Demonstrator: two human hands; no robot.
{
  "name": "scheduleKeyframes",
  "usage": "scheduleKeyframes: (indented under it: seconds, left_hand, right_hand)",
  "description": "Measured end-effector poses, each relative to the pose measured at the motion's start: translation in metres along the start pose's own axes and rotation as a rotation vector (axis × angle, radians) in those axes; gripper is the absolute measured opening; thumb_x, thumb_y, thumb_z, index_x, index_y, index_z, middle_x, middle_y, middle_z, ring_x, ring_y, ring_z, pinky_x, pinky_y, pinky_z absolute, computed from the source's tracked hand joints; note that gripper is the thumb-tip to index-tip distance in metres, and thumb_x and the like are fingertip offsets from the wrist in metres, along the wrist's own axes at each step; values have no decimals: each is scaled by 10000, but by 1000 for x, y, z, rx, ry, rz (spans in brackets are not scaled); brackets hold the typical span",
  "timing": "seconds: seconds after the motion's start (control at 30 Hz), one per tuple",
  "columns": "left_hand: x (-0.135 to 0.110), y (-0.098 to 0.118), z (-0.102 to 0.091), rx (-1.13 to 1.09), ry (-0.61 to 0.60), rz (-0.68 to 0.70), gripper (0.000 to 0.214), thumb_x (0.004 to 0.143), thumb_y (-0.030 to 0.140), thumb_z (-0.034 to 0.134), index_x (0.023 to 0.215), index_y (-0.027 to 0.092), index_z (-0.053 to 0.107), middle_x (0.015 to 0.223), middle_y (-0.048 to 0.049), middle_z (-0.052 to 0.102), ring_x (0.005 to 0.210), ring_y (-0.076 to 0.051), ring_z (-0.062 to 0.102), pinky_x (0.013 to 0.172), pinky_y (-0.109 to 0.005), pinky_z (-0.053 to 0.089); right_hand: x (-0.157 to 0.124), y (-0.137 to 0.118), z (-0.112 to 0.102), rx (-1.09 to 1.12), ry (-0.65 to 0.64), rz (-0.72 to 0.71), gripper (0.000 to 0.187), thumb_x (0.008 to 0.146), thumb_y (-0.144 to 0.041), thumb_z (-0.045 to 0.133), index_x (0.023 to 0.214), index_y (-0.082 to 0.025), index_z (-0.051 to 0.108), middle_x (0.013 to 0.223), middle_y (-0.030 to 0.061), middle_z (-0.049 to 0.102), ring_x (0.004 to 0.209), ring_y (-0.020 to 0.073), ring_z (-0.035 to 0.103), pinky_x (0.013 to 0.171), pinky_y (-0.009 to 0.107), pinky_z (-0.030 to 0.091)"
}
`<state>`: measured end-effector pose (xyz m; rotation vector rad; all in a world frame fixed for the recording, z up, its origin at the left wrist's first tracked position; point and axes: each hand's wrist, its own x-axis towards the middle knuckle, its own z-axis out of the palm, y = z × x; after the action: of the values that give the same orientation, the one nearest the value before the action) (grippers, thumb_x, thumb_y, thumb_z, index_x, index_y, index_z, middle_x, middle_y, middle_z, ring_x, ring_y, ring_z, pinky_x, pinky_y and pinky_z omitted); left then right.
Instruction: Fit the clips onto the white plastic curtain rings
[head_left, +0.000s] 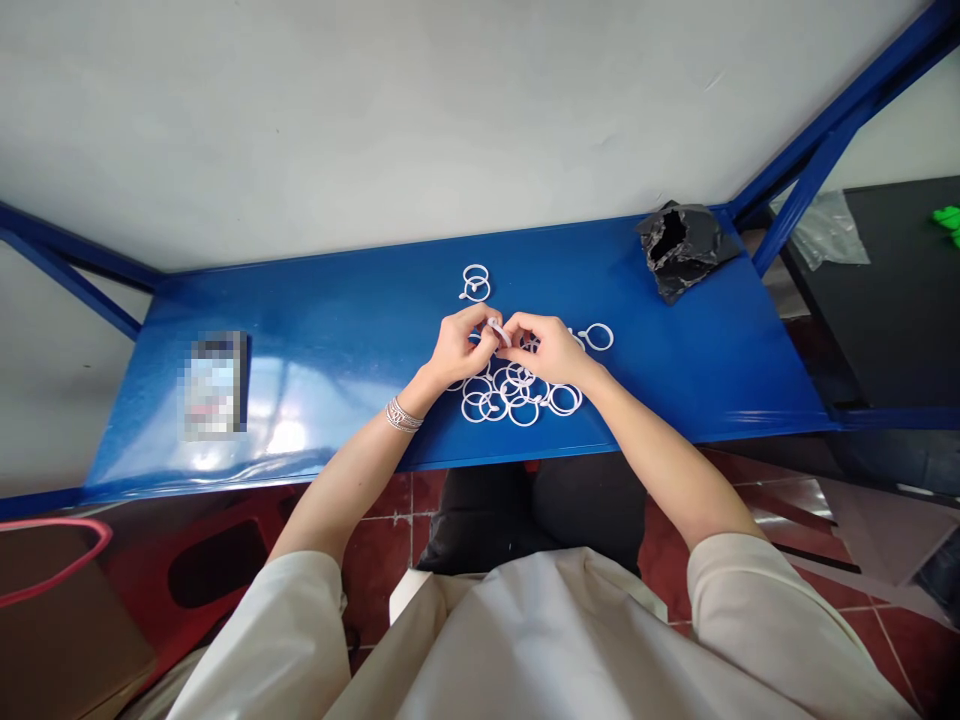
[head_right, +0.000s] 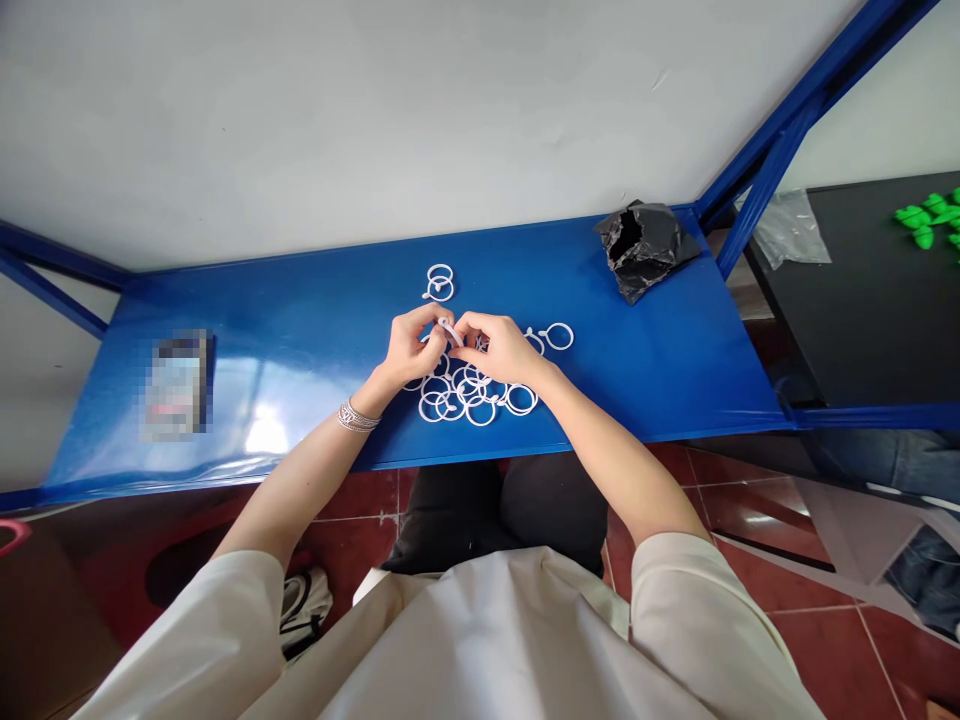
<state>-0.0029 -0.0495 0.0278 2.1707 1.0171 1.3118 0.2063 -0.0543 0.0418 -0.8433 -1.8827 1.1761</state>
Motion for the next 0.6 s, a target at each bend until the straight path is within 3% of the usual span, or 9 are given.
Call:
scheduleKeyframes:
  seconds: [0.23, 0.6]
  left_hand:
    - [1, 2, -2, 19, 21, 17, 141, 973, 187, 598, 860, 196, 682, 749, -15, 751, 617, -117, 640, 602, -253, 499]
    - [-2, 10, 3, 68, 29, -76, 121, 924, 176, 576, 844, 199, 663, 705, -9, 729, 580, -110, 608, 571, -253, 447]
  right_hand:
    - [2, 6, -5, 32, 10, 35, 308, 953, -492, 808, 902, -212, 692, 838, 18, 712, 748, 173, 587, 739, 357, 456]
    - [3, 2, -5, 92, 13, 75, 445, 873, -578, 906, 827, -206, 666, 746, -13, 649, 687, 150, 556, 676, 335, 429]
